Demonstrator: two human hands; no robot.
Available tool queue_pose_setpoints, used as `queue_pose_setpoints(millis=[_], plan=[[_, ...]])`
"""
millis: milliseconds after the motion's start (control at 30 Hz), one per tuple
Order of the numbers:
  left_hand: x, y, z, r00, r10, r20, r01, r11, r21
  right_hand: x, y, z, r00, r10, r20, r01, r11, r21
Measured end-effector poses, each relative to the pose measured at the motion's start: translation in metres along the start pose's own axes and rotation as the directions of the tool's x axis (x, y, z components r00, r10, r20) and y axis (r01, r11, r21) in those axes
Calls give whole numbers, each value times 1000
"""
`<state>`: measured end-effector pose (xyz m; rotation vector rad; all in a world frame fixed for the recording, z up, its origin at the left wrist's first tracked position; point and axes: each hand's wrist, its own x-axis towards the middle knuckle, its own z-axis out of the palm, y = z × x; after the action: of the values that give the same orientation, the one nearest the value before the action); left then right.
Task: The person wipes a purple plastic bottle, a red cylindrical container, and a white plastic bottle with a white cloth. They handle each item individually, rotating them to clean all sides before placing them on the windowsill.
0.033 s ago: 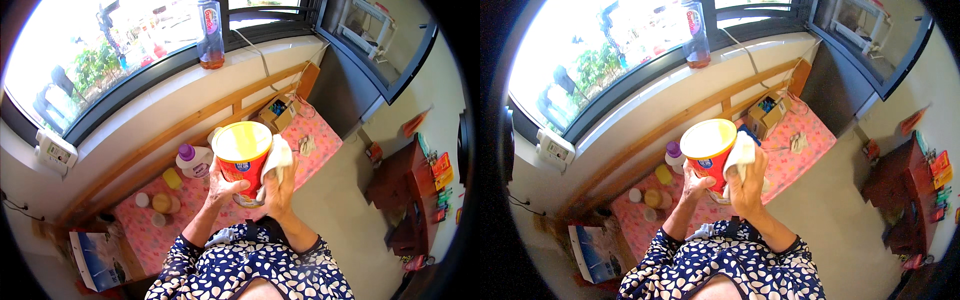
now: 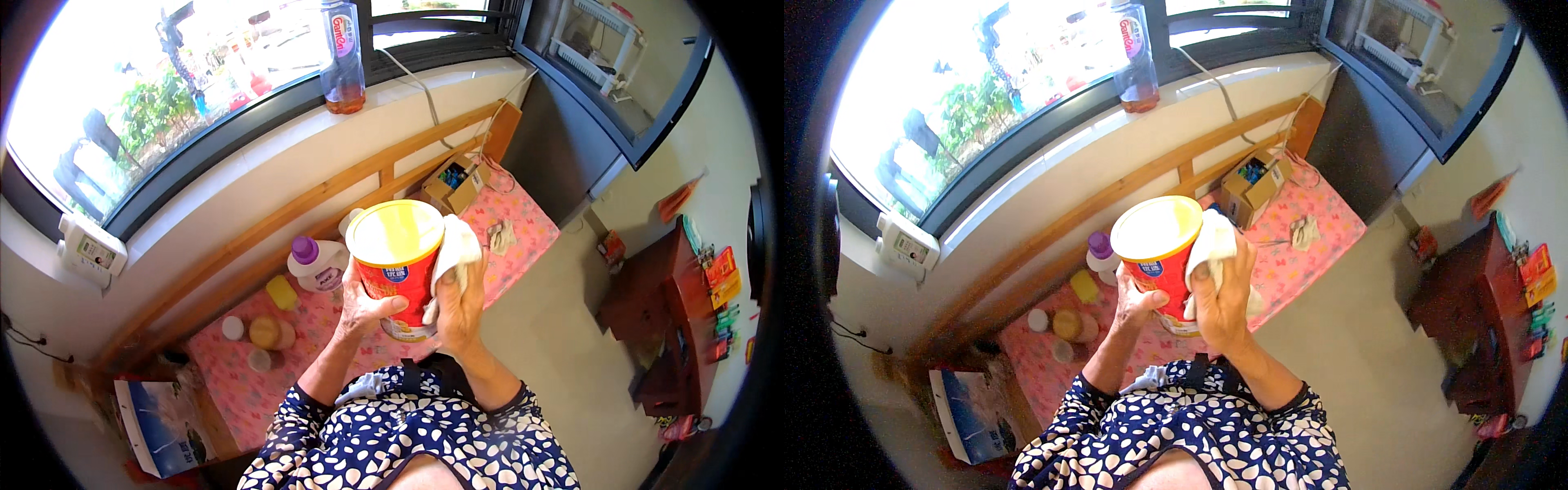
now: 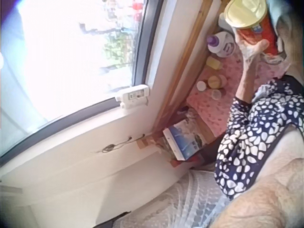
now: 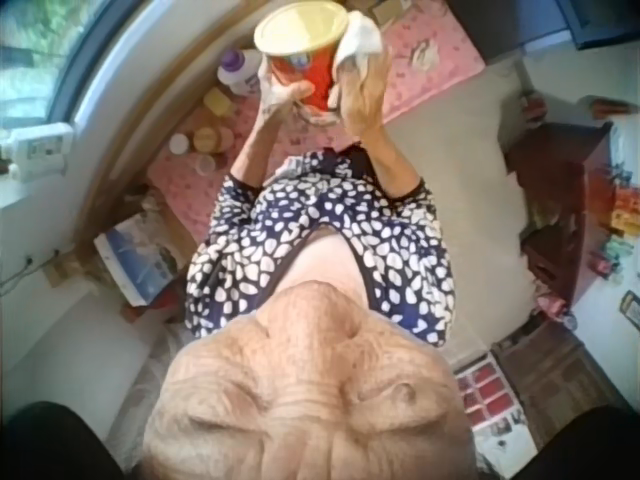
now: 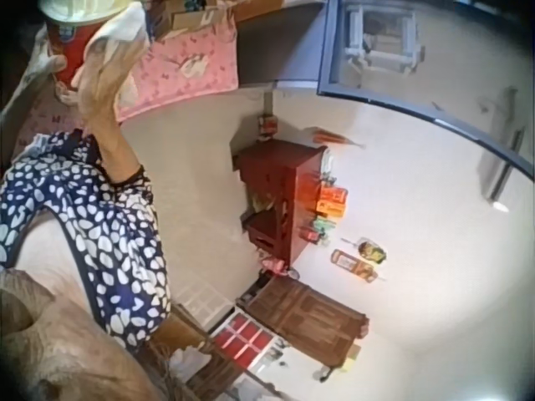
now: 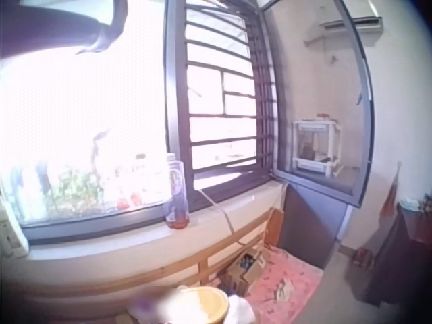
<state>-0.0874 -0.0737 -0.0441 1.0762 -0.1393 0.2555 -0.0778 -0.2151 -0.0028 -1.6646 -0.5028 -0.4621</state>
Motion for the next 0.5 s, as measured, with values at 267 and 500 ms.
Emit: queue_pose_setpoints(millis=[267, 500], plan=[[2, 8, 3, 999, -10, 42, 13, 998, -55, 30, 17, -20, 859, 442, 259, -511, 700, 499], [5, -5, 3, 995, 79, -58, -76, 996, 51, 16, 17, -5, 951, 306, 43, -302, 891, 339]])
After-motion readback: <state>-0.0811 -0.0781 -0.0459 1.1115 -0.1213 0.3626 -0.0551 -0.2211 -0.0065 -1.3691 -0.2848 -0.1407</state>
